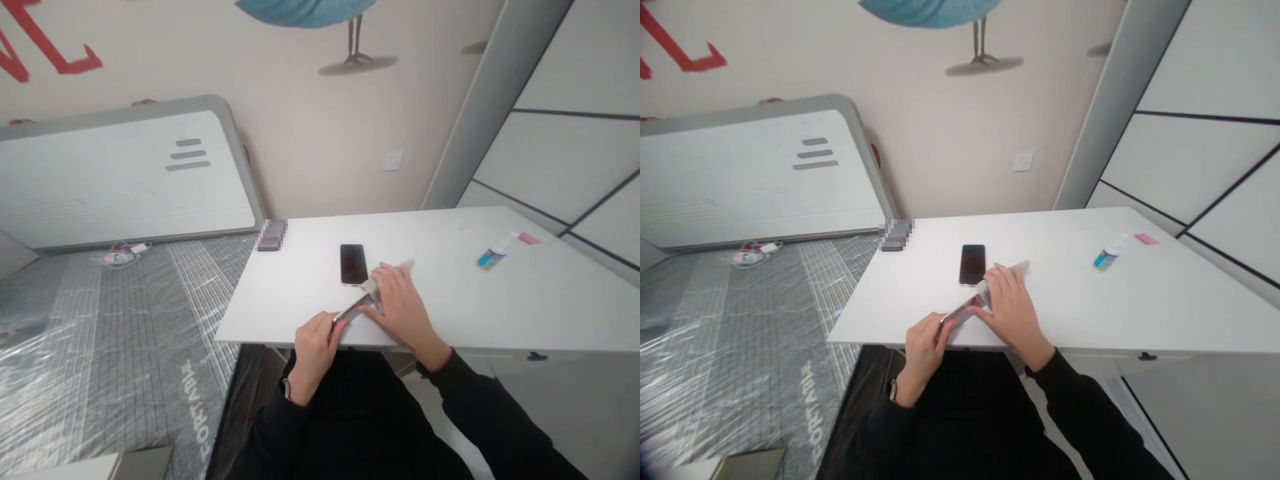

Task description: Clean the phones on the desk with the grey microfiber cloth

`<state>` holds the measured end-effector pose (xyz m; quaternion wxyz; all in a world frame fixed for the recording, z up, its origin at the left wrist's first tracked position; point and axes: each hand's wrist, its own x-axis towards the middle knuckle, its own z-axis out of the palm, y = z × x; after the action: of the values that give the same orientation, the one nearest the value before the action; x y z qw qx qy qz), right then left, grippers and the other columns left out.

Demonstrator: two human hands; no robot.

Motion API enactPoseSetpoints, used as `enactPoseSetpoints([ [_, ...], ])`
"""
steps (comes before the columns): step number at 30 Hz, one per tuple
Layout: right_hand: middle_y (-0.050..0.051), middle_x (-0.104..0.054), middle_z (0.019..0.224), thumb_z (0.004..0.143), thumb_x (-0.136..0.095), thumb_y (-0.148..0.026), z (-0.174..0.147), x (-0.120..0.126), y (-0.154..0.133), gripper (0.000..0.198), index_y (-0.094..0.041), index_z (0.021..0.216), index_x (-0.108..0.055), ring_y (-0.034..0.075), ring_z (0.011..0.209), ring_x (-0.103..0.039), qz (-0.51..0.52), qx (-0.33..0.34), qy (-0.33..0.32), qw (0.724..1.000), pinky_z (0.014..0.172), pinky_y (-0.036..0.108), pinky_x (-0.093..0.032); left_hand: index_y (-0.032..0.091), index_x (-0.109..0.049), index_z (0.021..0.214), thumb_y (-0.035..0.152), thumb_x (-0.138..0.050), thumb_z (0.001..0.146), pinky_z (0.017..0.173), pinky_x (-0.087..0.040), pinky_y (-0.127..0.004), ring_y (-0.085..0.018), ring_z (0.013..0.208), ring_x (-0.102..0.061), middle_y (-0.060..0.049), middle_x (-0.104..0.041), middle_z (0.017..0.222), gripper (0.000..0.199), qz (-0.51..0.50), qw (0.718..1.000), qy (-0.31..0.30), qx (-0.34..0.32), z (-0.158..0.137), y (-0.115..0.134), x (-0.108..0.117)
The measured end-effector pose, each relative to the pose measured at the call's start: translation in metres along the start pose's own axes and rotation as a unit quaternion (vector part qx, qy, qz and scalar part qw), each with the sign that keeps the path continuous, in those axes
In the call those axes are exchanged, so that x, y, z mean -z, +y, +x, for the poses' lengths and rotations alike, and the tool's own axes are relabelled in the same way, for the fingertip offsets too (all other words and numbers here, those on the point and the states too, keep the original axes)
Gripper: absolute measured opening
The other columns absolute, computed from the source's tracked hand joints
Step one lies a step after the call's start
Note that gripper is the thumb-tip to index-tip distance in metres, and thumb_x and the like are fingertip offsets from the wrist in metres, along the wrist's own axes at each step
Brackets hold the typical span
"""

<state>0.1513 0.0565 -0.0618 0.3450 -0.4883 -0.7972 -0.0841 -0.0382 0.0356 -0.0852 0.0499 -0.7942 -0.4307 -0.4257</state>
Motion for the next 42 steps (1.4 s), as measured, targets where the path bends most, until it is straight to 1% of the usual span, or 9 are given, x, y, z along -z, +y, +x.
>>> enactPoseSetpoints([
  [7,0.023,-0.064,0.132,0.091,-0.042,-0.079,-0.005,-0.007,-0.035,0.083,-0.01,0.136,-0.053,0.038,0.133,-0.053,0.088,0.089,-0.069,0.99,0.116,0.061,-0.037,0.018,-0.063,0.079,0.031,-0.037,0.107,0.055,-0.038,-0.024,-0.013,0.056,-0.054,-0.001,-0.062,0.064,0.04,-0.016,1.0,0.005,0.009,-0.003,-0.004,-0.002],
  [13,0.027,-0.062,0.133,0.096,-0.027,-0.077,0.0,0.0,-0.002,0.085,-0.006,0.135,-0.052,0.043,0.14,-0.045,0.011,0.004,-0.008,1.0,0.115,0.069,-0.031,0.017,-0.067,0.087,0.031,-0.045,0.106,0.057,-0.038,-0.025,-0.013,0.058,-0.057,-0.002,-0.064,0.067,0.032,-0.035,0.999,-0.012,0.032,-0.001,-0.001,0.0],
  [18,0.02,-0.063,0.137,0.104,-0.028,-0.062,-0.001,0.002,-0.033,0.068,-0.009,0.139,-0.051,0.033,0.138,-0.05,0.111,0.113,-0.085,0.984,0.121,0.059,-0.031,0.019,-0.063,0.078,0.036,-0.041,0.105,0.057,-0.038,-0.025,-0.014,0.057,-0.055,-0.002,-0.062,0.065,0.039,-0.074,0.995,-0.019,0.069,0.002,-0.001,0.003],
  [21,0.02,-0.062,0.139,0.105,-0.032,-0.057,0.005,0.009,-0.013,0.063,-0.01,0.142,-0.05,0.033,0.136,-0.051,0.073,0.093,-0.093,0.989,0.121,0.063,-0.03,0.019,-0.059,0.074,0.035,-0.044,0.103,0.058,-0.038,-0.024,-0.013,0.058,-0.053,0.0,-0.06,0.065,0.036,-0.101,0.987,-0.033,0.119,0.009,0.0,0.01],
  [26,0.024,-0.053,0.147,0.09,-0.062,-0.064,0.012,0.025,0.037,0.093,-0.006,0.156,-0.031,0.04,0.14,-0.046,0.005,0.143,-0.125,0.982,0.119,0.068,-0.032,0.021,-0.045,0.061,0.039,-0.047,0.1,0.055,-0.031,-0.025,-0.011,0.053,-0.043,0.005,-0.046,0.055,0.043,-0.15,0.961,-0.042,0.227,0.027,0.001,0.021],
  [30,0.023,-0.059,0.141,0.091,-0.066,-0.036,0.02,0.035,0.039,0.077,-0.005,0.154,-0.035,0.036,0.129,-0.057,-0.012,0.168,-0.148,0.975,0.116,0.061,-0.041,0.02,-0.045,0.06,0.047,-0.05,0.095,0.055,-0.029,-0.025,-0.011,0.054,-0.04,0.005,-0.043,0.053,0.045,-0.202,0.931,-0.059,0.298,0.033,0.0,0.024],
  [37,0.024,-0.065,0.131,0.084,-0.07,-0.03,0.027,0.038,0.034,0.071,-0.005,0.147,-0.045,0.036,0.115,-0.065,-0.004,0.203,-0.162,0.966,0.098,0.054,-0.057,0.018,-0.058,0.071,0.063,-0.044,0.092,0.047,-0.047,-0.026,-0.014,0.051,-0.049,0.003,-0.047,0.057,0.051,-0.318,0.857,-0.113,0.389,0.033,-0.002,0.028],
  [39,0.024,-0.066,0.128,0.083,-0.07,-0.029,0.026,0.038,0.034,0.07,-0.004,0.144,-0.048,0.035,0.112,-0.067,-0.006,0.206,-0.166,0.964,0.09,0.051,-0.06,0.016,-0.068,0.09,0.064,-0.049,0.091,0.05,-0.055,-0.028,-0.015,0.059,-0.056,-0.001,-0.061,0.072,0.051,-0.375,0.822,-0.125,0.41,0.032,-0.002,0.03],
  [42,0.023,-0.067,0.128,0.082,-0.07,-0.03,0.025,0.04,0.036,0.071,-0.005,0.144,-0.048,0.035,0.109,-0.068,-0.015,0.196,-0.17,0.966,0.086,0.05,-0.061,0.02,-0.067,0.124,0.059,-0.059,0.088,0.058,-0.061,-0.031,-0.02,0.081,-0.066,-0.009,-0.071,0.114,0.053,-0.509,0.729,-0.128,0.439,0.029,-0.003,0.032],
])
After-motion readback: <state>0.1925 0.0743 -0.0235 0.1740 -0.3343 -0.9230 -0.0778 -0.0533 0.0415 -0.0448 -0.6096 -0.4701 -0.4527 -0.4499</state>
